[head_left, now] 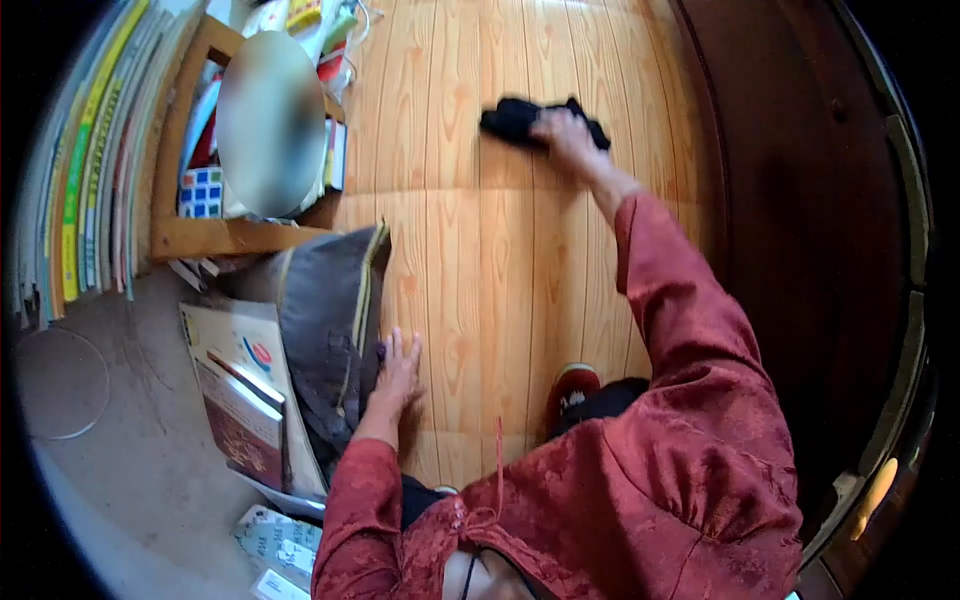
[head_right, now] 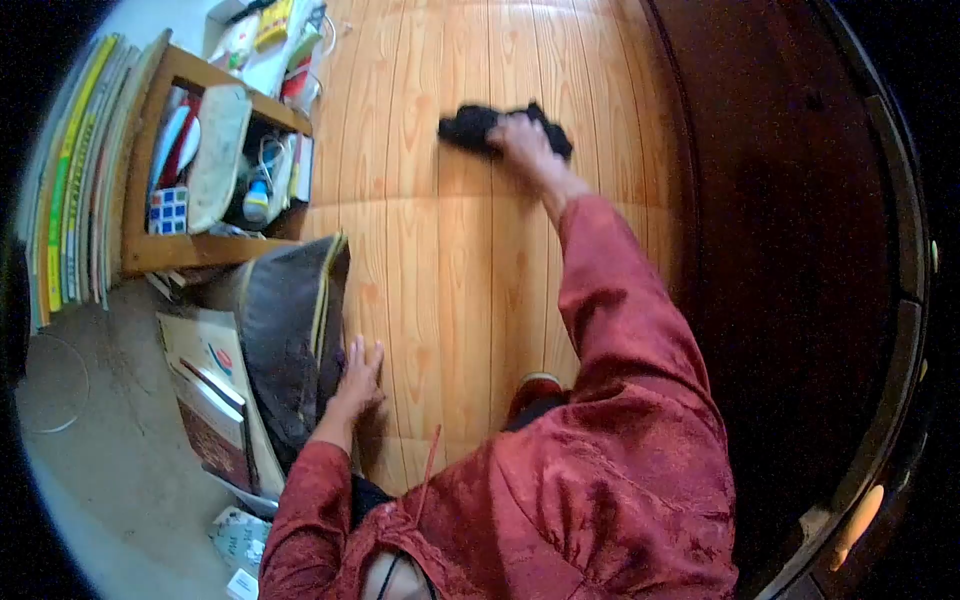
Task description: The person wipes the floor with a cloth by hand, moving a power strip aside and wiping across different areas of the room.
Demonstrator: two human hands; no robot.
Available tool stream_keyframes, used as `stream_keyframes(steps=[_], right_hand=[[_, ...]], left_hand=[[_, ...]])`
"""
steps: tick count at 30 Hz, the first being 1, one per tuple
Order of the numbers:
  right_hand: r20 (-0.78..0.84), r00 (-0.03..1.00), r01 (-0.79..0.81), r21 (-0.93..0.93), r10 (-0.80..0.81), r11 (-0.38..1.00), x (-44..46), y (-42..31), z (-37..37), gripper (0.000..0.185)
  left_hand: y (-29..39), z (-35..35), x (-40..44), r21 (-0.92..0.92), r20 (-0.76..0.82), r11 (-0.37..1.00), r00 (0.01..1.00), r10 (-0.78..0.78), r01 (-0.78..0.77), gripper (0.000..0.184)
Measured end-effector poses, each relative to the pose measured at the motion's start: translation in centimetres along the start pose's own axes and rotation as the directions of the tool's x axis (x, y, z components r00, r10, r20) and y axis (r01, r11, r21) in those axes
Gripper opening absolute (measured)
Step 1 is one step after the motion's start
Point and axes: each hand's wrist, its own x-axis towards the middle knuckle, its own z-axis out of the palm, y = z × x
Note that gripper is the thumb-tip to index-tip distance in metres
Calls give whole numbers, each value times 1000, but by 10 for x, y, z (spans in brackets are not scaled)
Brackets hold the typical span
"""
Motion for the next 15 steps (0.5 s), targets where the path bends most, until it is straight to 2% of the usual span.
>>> stream_keyframes(steps=[1,2,3,5,6,8,9,10,11,13,14,15], right_hand=[[-11,1000,-30,-35,29,999,7,6,-8,33],[-210,976,60,13,-56,998,2,-2,-32,34],[-407,905,150,38,-122,988,-2,-11,-57,35],[-238,961,160,73,-138,984,-29,-29,-78,34],[-356,906,271,81,-226,959,-50,-35,-68,31],[-395,878,329,91,-269,940,-111,-55,-44,33],[-299,912,348,208,-280,914,-148,-70,-33,34],[-314,890,401,195,-331,895,-186,-84,-7,35],[-229,906,412,287,-355,865,-224,-106,0,35],[35,885,424,350,-464,835,-288,-145,12,38],[-1,848,504,313,-530,805,-302,-159,9,38],[27,826,518,359,-564,776,-297,-165,-1,37]], left_hand=[[0,5,1,-12,16,1000,1000,2,-2,108],[-2,10,2,-3,2,1000,1000,4,-4,111],[-3,13,5,7,-16,1000,1000,14,-14,113],[-2,12,2,25,-40,999,998,45,-45,113],[-8,18,3,-10,-90,996,992,91,-93,112],[-10,21,4,-23,-91,995,991,93,-95,111],[-7,15,2,-30,-69,996,995,78,-81,110],[-5,16,2,-41,-62,996,995,73,-76,110],[-4,15,2,-48,-60,996,996,66,-69,110],[-3,9,-1,-53,-46,997,998,47,-50,110],[2,4,-3,-53,-37,998,999,37,-39,111],[4,1,-6,-55,-24,998,999,26,-28,111]])
